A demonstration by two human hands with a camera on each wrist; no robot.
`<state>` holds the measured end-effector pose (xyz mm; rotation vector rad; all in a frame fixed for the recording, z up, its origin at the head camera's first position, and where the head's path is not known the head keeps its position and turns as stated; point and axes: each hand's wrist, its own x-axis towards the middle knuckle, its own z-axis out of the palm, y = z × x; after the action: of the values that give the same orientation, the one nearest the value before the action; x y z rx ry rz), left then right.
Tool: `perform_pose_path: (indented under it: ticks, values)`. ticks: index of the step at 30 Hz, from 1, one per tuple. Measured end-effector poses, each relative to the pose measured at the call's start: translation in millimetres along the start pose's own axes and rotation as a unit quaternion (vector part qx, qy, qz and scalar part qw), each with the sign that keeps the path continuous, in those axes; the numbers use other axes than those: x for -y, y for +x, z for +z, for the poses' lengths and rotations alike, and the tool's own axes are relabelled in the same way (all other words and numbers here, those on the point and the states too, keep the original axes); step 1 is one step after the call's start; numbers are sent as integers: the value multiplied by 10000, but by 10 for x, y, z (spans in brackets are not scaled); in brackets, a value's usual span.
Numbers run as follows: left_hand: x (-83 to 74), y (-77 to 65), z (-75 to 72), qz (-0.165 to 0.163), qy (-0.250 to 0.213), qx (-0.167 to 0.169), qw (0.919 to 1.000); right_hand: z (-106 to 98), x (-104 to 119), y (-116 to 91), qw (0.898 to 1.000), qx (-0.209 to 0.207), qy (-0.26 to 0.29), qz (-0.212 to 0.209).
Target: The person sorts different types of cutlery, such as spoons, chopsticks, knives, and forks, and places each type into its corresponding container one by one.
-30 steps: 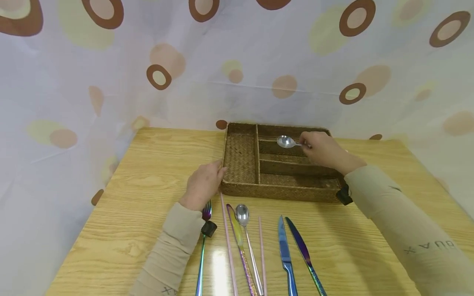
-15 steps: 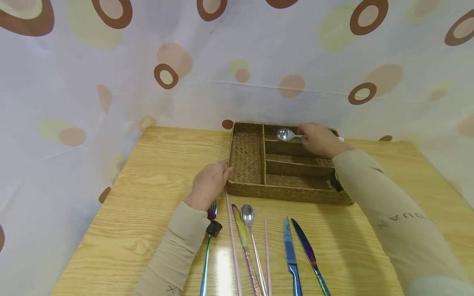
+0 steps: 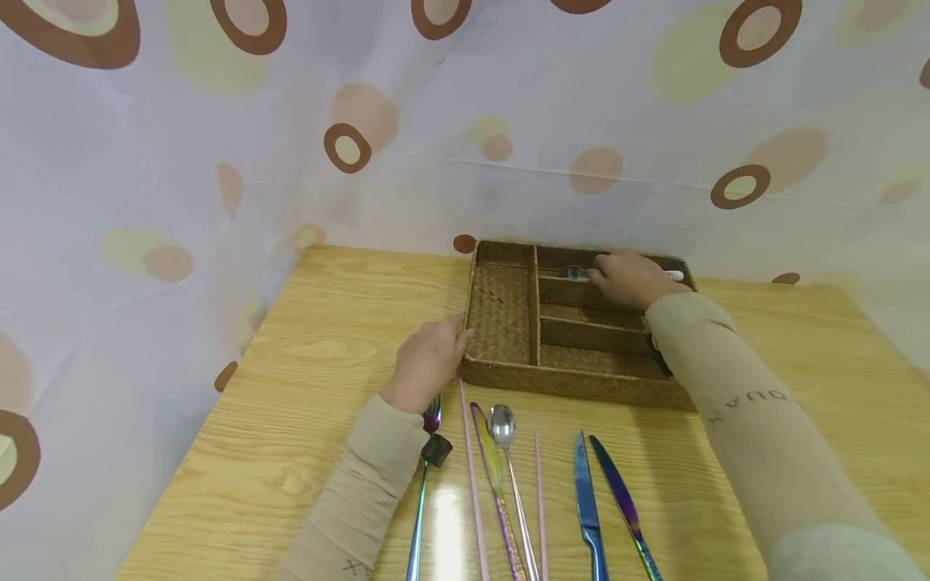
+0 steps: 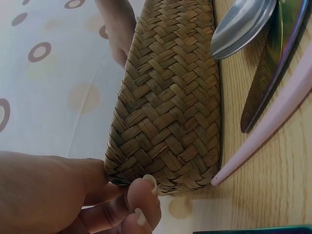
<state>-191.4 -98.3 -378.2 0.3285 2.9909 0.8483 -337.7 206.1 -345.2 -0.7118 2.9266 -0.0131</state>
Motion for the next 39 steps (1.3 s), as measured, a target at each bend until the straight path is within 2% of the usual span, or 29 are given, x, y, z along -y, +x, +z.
perform_pose_path:
  ticks: [3, 5, 16, 23, 28, 34, 39]
  values:
    - [0, 4, -1, 17, 4, -16, 10000, 22, -7, 55, 9984, 529, 17, 177]
    - [0, 6, 0, 26, 16, -26, 10000, 39, 2, 68, 9971, 724, 95, 224]
    - [-1, 7, 2, 80, 86, -37, 9999, 170, 41, 50, 9899, 1102, 684, 567]
    - [6, 34, 4, 270, 89, -71, 9996, 134, 11, -18, 9918, 913, 635, 628]
    - [42, 47, -8, 267, 253, -73, 9993, -24, 52, -94, 9959, 631, 444, 471]
    - [88, 50, -36, 199, 294, -19, 9994, -239, 99, -252, 9967, 270, 702, 320]
    - [126, 60, -53, 215, 269, -98, 9994, -331, 141, -412, 9948, -182, 985, 207]
